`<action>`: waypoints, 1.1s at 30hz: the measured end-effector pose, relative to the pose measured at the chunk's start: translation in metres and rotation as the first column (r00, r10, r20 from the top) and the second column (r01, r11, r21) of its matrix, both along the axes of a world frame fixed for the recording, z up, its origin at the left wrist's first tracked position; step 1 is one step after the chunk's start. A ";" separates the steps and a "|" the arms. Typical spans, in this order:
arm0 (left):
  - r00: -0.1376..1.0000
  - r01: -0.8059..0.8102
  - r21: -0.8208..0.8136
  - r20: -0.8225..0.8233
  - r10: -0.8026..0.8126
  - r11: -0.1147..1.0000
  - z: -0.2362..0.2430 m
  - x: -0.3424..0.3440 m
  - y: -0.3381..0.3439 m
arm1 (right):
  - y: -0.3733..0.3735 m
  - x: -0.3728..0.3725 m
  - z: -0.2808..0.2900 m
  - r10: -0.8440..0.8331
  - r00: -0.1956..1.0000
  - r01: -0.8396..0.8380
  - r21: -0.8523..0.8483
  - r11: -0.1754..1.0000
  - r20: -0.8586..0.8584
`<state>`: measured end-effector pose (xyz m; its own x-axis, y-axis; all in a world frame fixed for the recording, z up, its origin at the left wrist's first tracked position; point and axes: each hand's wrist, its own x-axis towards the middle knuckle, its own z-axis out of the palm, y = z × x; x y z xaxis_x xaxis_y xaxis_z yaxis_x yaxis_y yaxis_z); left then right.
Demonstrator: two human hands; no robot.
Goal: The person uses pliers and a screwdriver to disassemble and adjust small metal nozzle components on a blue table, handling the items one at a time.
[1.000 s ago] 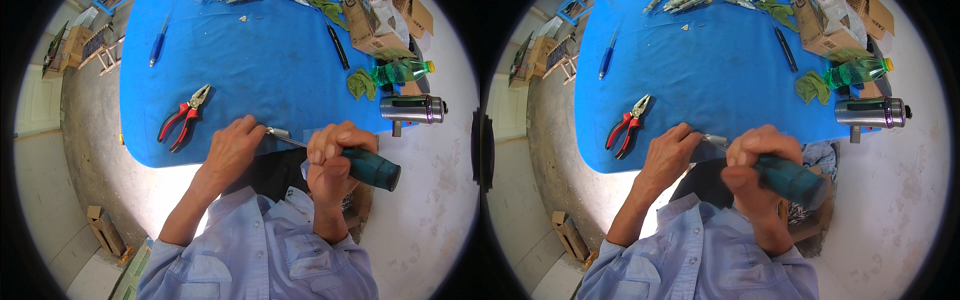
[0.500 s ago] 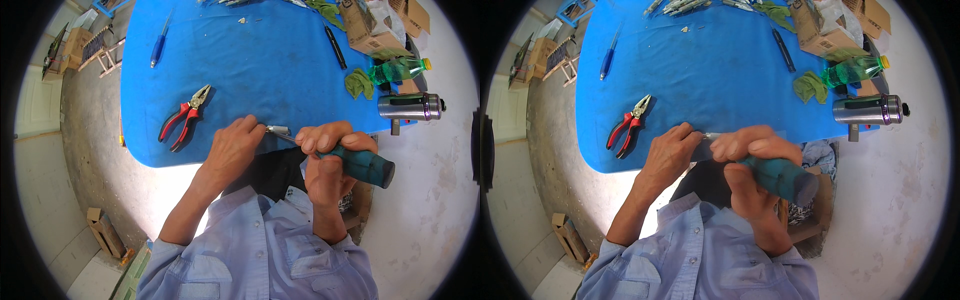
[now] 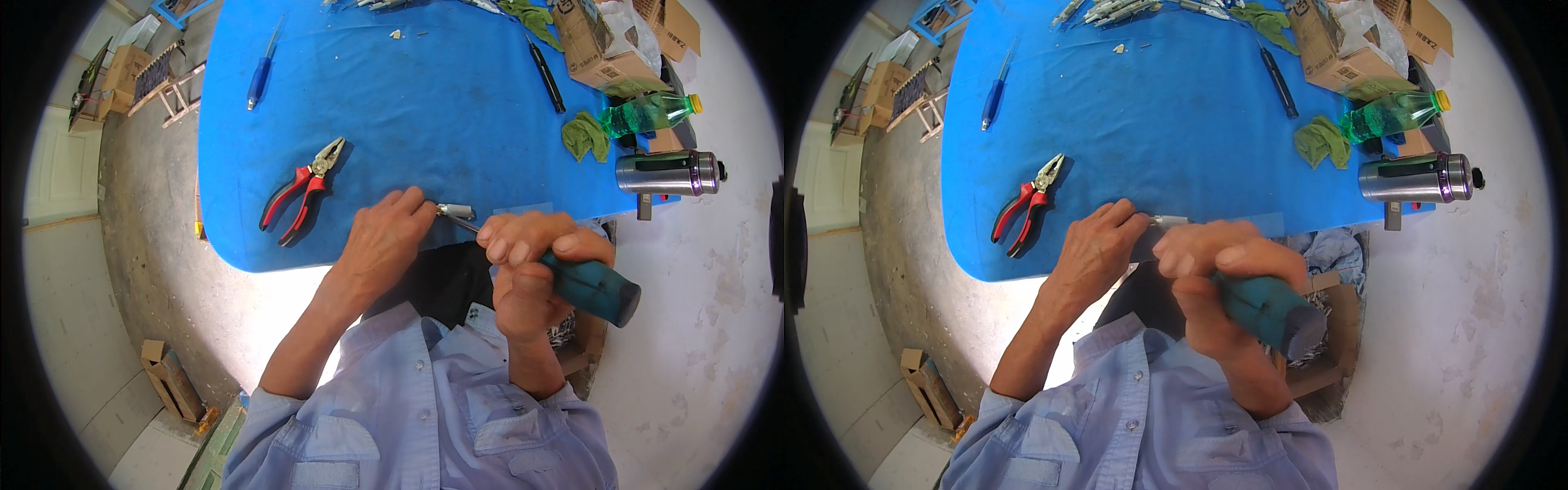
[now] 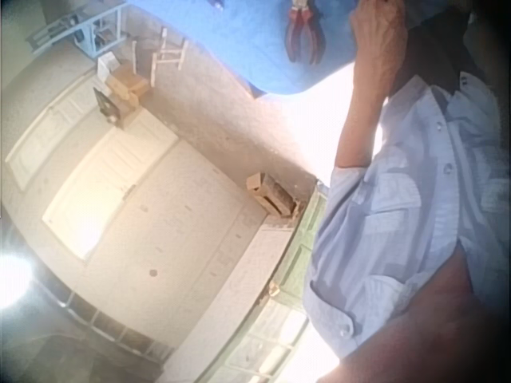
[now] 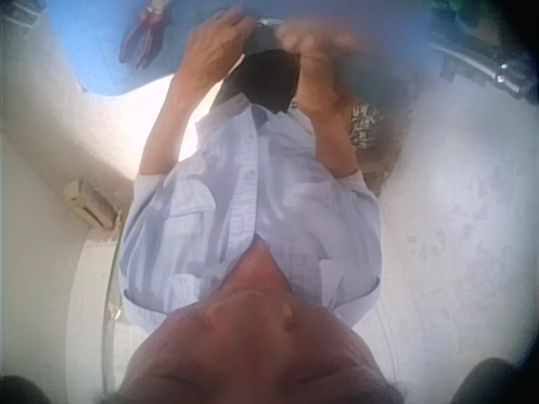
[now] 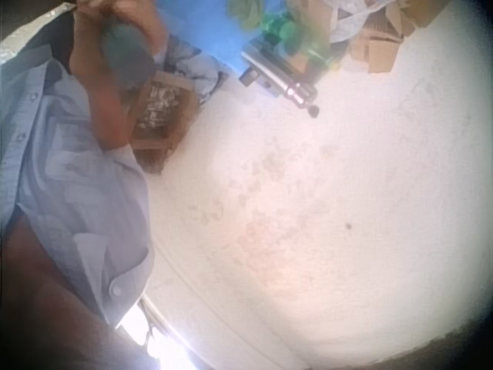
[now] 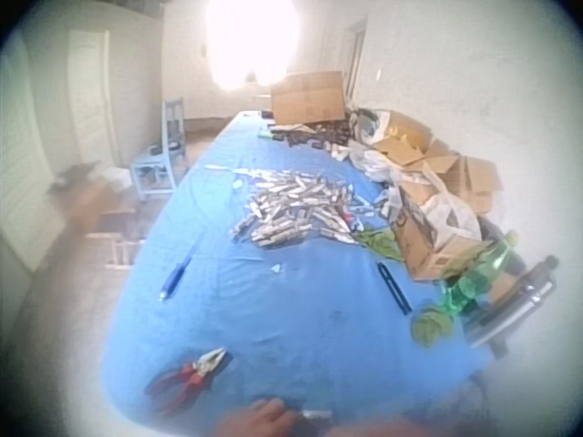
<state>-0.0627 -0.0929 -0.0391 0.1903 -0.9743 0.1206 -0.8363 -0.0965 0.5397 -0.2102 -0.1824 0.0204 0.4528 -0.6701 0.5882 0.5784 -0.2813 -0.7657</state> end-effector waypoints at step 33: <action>1.000 0.018 0.015 -0.019 -0.017 1.000 0.001 0.000 -0.004 | 0.010 0.002 -0.004 -0.108 0.993 0.106 0.041 0.994 0.052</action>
<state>-0.0626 -0.0965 -0.0380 0.1752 -0.9792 0.1019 -0.8276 -0.0905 0.5539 -0.2083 -0.1719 0.0161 0.3459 -0.7352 0.5829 0.5871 -0.3150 -0.7457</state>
